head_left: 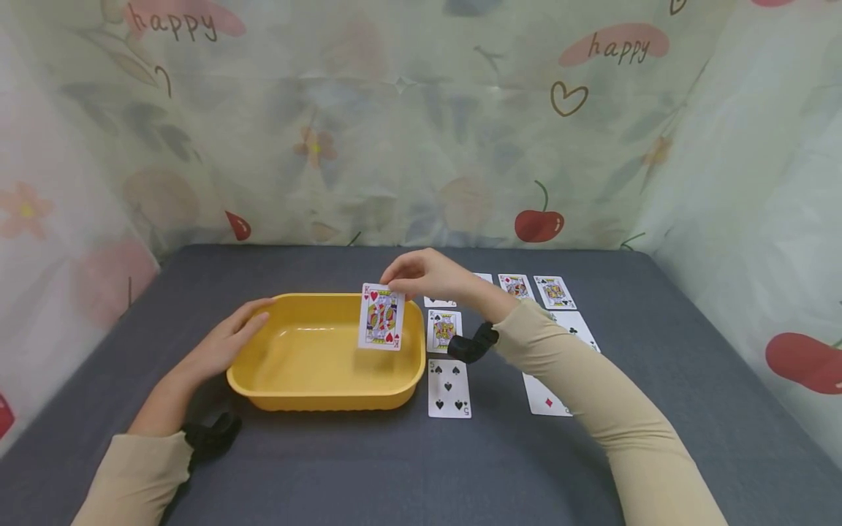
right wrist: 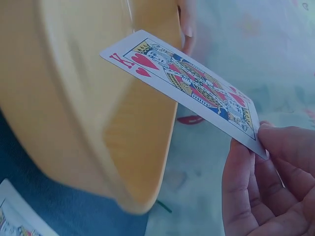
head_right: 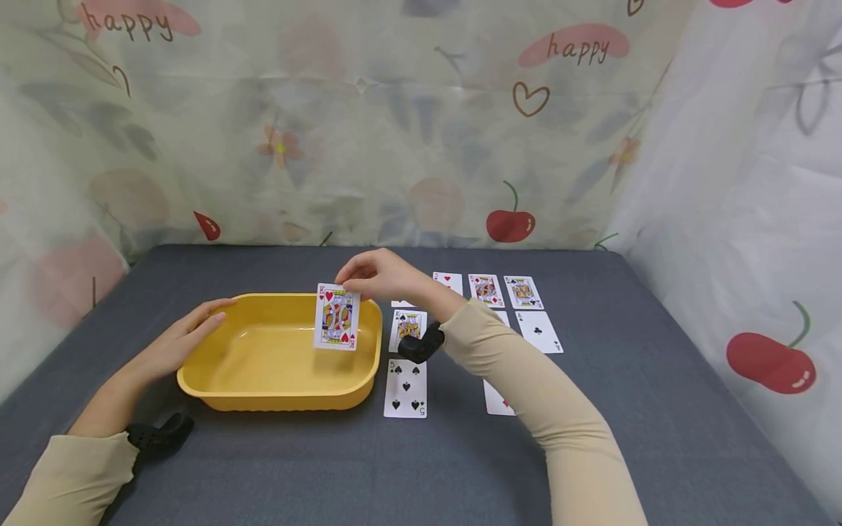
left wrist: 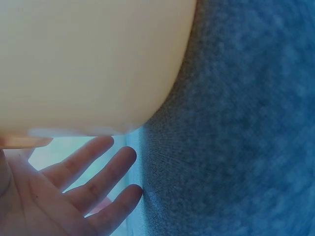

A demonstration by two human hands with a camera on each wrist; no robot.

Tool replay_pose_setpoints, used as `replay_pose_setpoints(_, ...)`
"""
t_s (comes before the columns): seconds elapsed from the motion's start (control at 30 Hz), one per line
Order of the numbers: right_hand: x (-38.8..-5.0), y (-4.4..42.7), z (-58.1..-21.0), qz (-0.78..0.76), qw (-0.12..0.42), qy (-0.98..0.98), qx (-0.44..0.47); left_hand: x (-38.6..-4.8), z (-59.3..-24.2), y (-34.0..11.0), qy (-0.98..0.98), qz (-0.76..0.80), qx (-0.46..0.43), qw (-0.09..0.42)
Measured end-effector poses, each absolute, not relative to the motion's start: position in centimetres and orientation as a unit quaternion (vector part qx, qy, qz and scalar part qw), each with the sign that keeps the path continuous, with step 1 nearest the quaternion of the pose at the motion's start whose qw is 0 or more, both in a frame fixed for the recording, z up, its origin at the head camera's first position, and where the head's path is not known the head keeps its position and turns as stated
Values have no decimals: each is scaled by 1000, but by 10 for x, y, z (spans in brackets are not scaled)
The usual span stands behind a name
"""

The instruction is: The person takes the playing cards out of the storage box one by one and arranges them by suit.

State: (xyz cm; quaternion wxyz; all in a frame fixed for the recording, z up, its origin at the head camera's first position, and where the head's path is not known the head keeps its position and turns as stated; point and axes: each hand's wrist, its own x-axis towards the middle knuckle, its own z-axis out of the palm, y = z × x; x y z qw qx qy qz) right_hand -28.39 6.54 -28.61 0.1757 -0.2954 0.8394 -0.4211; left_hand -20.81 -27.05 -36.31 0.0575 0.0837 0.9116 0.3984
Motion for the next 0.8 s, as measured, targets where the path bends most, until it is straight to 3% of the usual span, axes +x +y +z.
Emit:
replay_pose_setpoints(0.53,-286,123,-281,-443,127,854,-243,-209,-363,-271,912,398,78,61)
replay_pose_setpoints(0.8,-296,163,-298,-432,115,876,-180,-209,-362,-270,912,398,76,67)
